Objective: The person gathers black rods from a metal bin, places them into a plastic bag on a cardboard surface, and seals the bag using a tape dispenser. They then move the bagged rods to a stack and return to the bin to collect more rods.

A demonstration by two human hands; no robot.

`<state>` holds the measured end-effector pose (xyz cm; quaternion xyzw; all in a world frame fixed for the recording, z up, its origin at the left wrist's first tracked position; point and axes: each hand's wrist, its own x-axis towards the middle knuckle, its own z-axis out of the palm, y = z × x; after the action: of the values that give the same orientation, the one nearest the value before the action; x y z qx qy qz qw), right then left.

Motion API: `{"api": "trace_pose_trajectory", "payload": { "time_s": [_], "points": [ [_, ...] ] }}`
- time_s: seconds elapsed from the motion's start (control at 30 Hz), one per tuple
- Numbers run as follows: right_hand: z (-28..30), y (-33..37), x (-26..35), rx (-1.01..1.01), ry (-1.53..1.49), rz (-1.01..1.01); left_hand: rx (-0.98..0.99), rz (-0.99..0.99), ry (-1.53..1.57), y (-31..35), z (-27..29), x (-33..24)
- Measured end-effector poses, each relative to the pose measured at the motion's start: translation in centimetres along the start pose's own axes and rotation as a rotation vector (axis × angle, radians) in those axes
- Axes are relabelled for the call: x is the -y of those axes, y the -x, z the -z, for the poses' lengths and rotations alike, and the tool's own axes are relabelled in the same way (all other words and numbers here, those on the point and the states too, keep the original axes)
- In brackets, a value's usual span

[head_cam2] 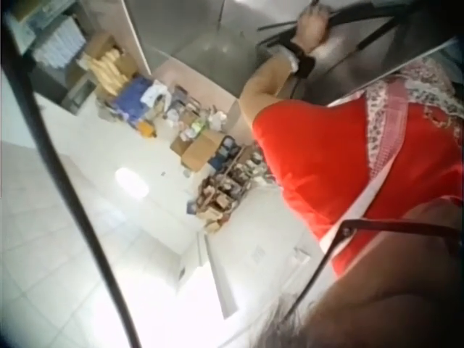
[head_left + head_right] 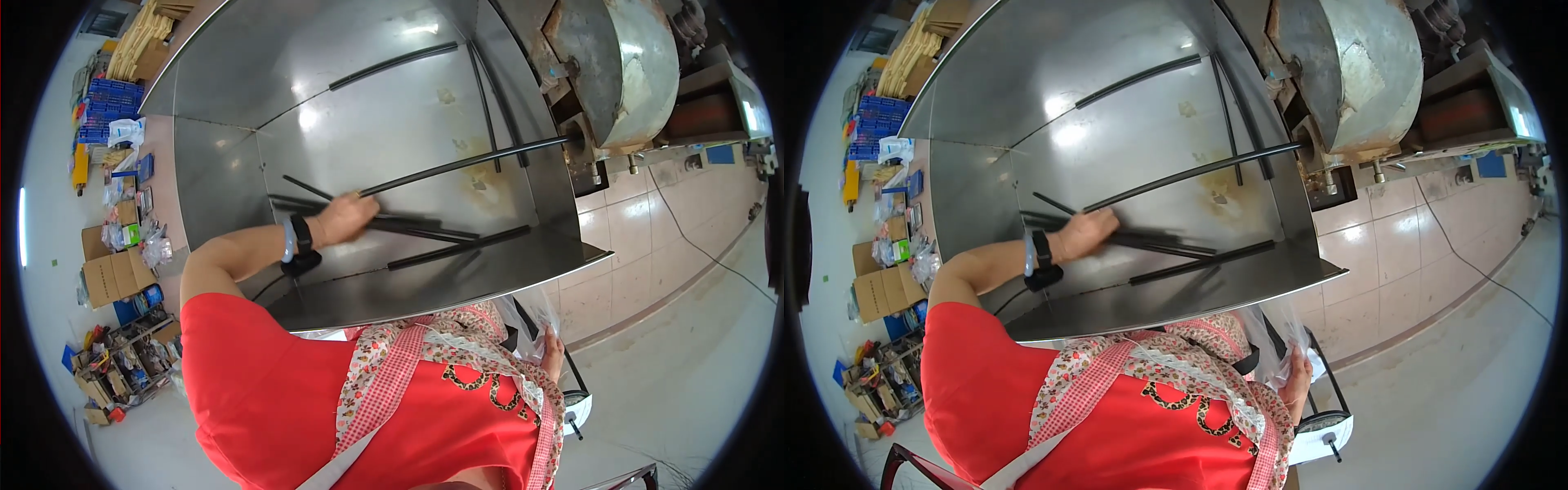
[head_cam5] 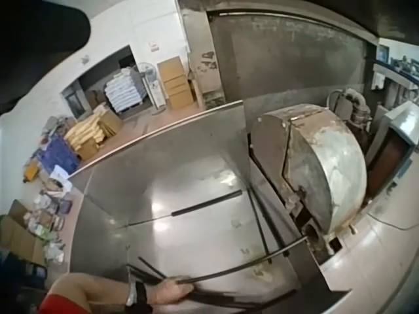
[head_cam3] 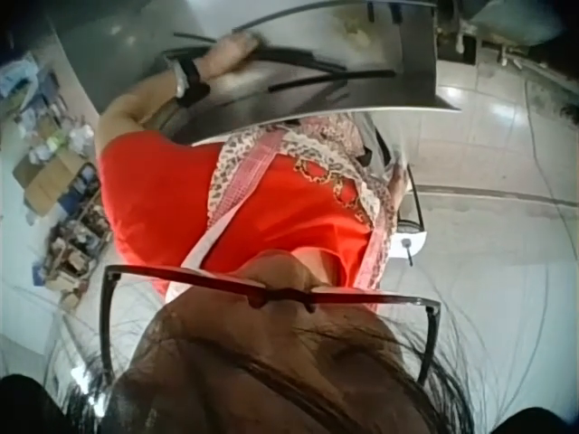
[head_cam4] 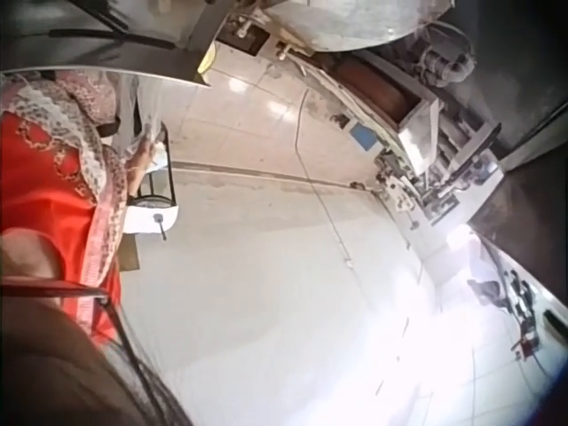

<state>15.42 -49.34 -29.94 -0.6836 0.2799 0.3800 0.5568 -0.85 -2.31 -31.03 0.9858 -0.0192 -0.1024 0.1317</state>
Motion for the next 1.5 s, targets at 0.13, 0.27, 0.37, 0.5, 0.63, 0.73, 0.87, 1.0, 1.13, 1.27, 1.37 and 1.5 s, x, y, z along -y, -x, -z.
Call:
{"api": "trace_pose_trajectory", "payload": {
  "time_s": [0.13,0.27,0.37,0.5,0.63,0.73,0.87,1.0,1.13,1.27,1.37,1.5],
  "points": [
    [0.2,0.1,-0.4,-0.017,-0.007,0.007,-0.032,0.171,-0.013,-0.9,2.7,4.8],
    [-0.2,0.7,-0.7,-0.001,-0.057,0.045,-0.176,0.387,-0.126,-5.6,3.7,9.2],
    [-0.6,1.1,-0.4,-0.012,-0.068,0.058,-0.402,0.277,-0.282,-10.1,3.8,11.4],
    [0.2,2.5,-1.2,-0.082,-0.077,0.036,-0.355,0.394,-0.321,-14.3,3.5,13.0],
    [0.8,2.8,-2.7,-0.070,-0.152,0.037,-0.387,0.529,-0.266,-16.5,3.7,14.4],
    [1.2,2.5,-4.2,-0.031,-0.172,0.065,-0.312,0.532,-0.240,-16.7,3.7,13.8],
    [0.9,2.4,-5.1,-0.066,-0.243,0.073,-0.205,0.147,-0.194,-15.6,4.8,9.0],
    [0.6,3.0,-5.2,-0.070,-0.214,0.080,-0.336,-0.336,-0.210,-18.3,5.1,4.7],
    [-1.8,5.0,-3.0,-0.099,-0.245,0.096,-0.392,-0.600,-0.210,-23.8,5.2,2.3],
    [-1.3,5.7,-3.6,-0.134,-0.238,0.078,-0.146,-0.533,-0.135,-25.4,4.9,2.5],
    [-0.5,4.8,-4.8,-0.092,-0.263,0.097,-0.110,-0.401,-0.168,-25.7,4.7,1.9],
    [-0.3,4.3,-4.9,-0.013,-0.248,0.066,-0.157,-0.335,-0.217,-24.7,3.8,2.3]
  ]
}}
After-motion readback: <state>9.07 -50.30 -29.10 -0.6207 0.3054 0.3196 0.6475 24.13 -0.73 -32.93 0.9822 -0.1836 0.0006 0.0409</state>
